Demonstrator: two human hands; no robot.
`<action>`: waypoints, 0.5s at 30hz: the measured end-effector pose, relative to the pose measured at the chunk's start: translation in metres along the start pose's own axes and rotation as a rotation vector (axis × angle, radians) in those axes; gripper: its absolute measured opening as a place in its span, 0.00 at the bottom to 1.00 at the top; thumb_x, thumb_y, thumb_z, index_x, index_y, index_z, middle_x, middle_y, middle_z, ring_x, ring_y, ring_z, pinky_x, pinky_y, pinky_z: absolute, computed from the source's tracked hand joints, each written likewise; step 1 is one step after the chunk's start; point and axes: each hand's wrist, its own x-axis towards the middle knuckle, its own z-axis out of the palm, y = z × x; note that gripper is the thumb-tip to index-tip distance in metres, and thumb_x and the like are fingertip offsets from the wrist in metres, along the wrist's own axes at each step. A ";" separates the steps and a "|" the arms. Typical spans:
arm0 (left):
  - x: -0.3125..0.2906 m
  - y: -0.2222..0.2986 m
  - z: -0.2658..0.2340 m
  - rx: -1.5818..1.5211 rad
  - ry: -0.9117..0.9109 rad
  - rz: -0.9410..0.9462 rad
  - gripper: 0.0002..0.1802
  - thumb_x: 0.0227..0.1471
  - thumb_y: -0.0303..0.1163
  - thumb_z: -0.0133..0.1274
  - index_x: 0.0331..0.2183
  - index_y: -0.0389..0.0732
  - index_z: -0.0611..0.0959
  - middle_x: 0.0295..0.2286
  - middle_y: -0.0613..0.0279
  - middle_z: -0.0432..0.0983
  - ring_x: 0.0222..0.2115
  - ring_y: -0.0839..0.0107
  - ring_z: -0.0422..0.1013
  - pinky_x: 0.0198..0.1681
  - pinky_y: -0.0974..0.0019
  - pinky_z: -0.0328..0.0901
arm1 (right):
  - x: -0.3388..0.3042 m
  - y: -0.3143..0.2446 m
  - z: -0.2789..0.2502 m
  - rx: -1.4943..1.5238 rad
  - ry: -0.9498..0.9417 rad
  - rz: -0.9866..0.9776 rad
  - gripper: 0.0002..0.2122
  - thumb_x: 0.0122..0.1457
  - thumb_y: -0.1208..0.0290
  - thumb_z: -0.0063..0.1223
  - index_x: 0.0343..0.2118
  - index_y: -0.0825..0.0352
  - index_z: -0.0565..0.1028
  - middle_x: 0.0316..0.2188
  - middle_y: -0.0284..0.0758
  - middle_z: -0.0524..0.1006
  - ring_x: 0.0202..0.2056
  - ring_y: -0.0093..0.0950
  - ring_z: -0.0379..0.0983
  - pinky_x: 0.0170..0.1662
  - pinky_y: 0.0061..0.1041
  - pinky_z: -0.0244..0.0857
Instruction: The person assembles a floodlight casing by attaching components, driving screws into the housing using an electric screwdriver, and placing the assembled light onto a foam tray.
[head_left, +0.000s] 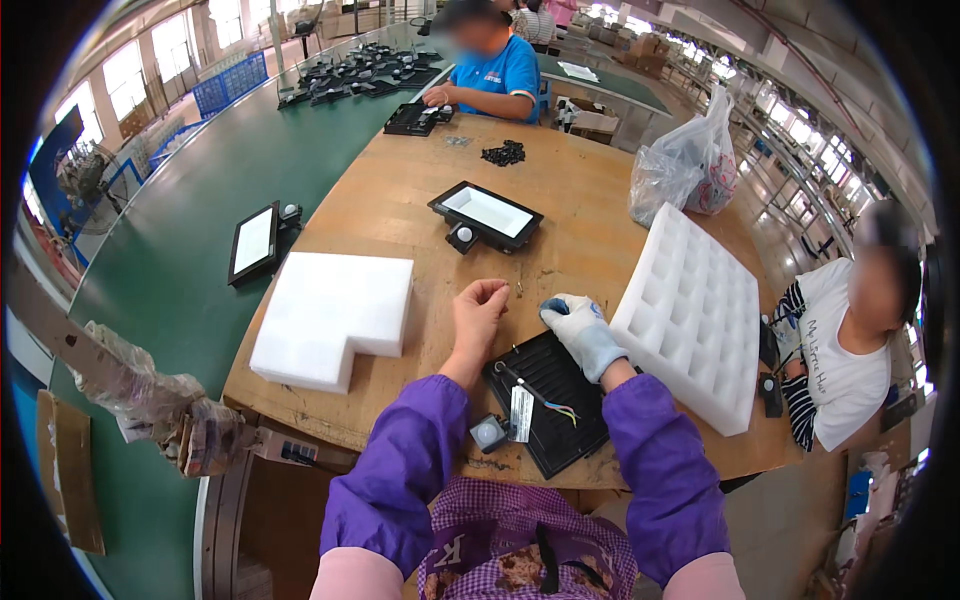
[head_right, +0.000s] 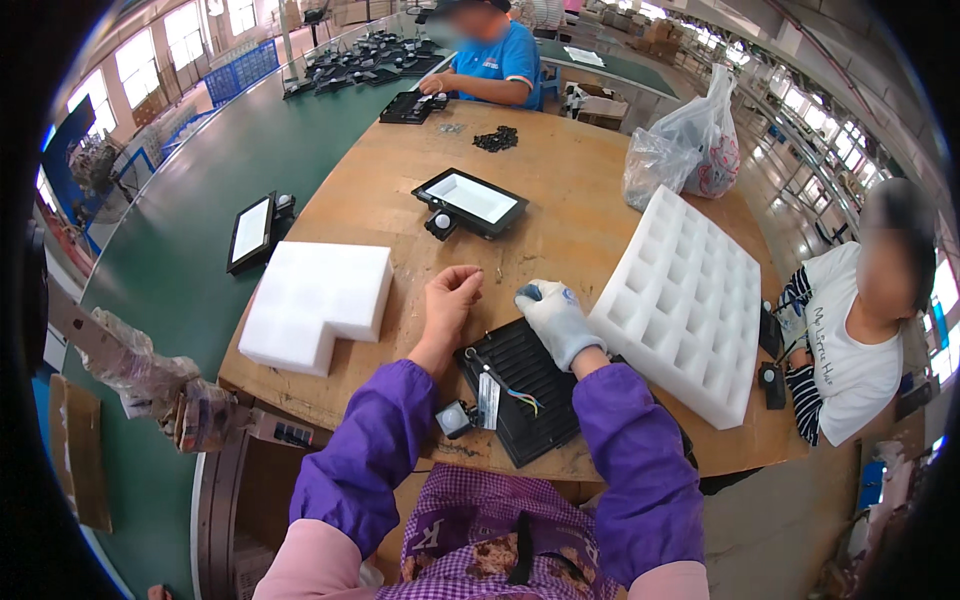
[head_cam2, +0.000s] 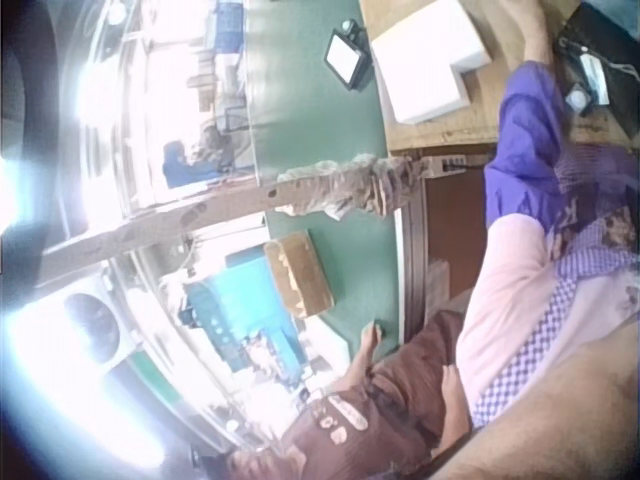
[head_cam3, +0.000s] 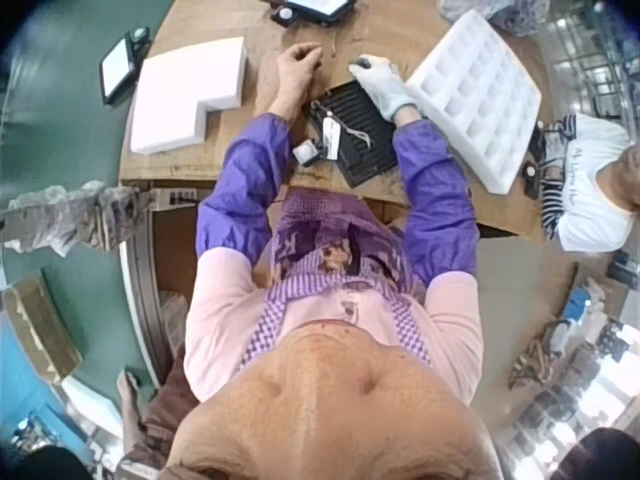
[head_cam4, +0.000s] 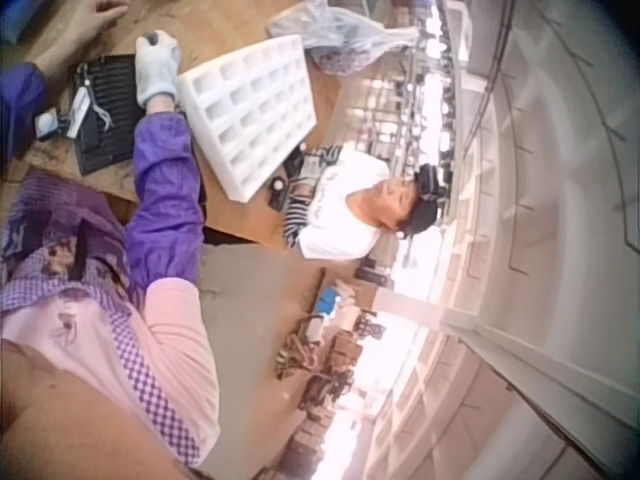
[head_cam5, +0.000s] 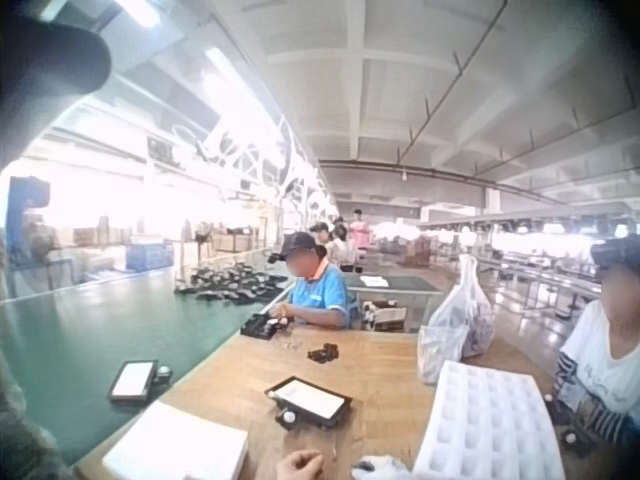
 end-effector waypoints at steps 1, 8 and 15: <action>-0.002 0.001 0.002 0.018 0.003 0.006 0.09 0.51 0.29 0.59 0.34 0.34 0.82 0.25 0.67 0.76 0.22 0.80 0.68 0.26 0.75 0.64 | 0.006 -0.003 -0.003 -0.033 0.003 0.013 0.12 0.54 0.65 0.54 0.34 0.70 0.78 0.32 0.47 0.79 0.36 0.40 0.77 0.39 0.32 0.68; -0.003 -0.016 0.003 0.055 -0.071 0.025 0.04 0.56 0.27 0.54 0.32 0.37 0.77 0.24 0.71 0.73 0.24 0.83 0.68 0.27 0.78 0.63 | 0.101 -0.009 -0.006 -0.152 0.148 -0.048 0.11 0.54 0.64 0.53 0.32 0.67 0.78 0.31 0.46 0.78 0.35 0.44 0.76 0.37 0.35 0.68; -0.011 -0.008 0.015 0.336 -0.080 0.060 0.05 0.53 0.26 0.54 0.31 0.35 0.78 0.21 0.61 0.75 0.23 0.76 0.70 0.29 0.71 0.65 | 0.237 -0.004 -0.011 -0.405 0.206 -0.180 0.13 0.58 0.67 0.45 0.45 0.62 0.75 0.44 0.44 0.75 0.48 0.42 0.71 0.51 0.36 0.65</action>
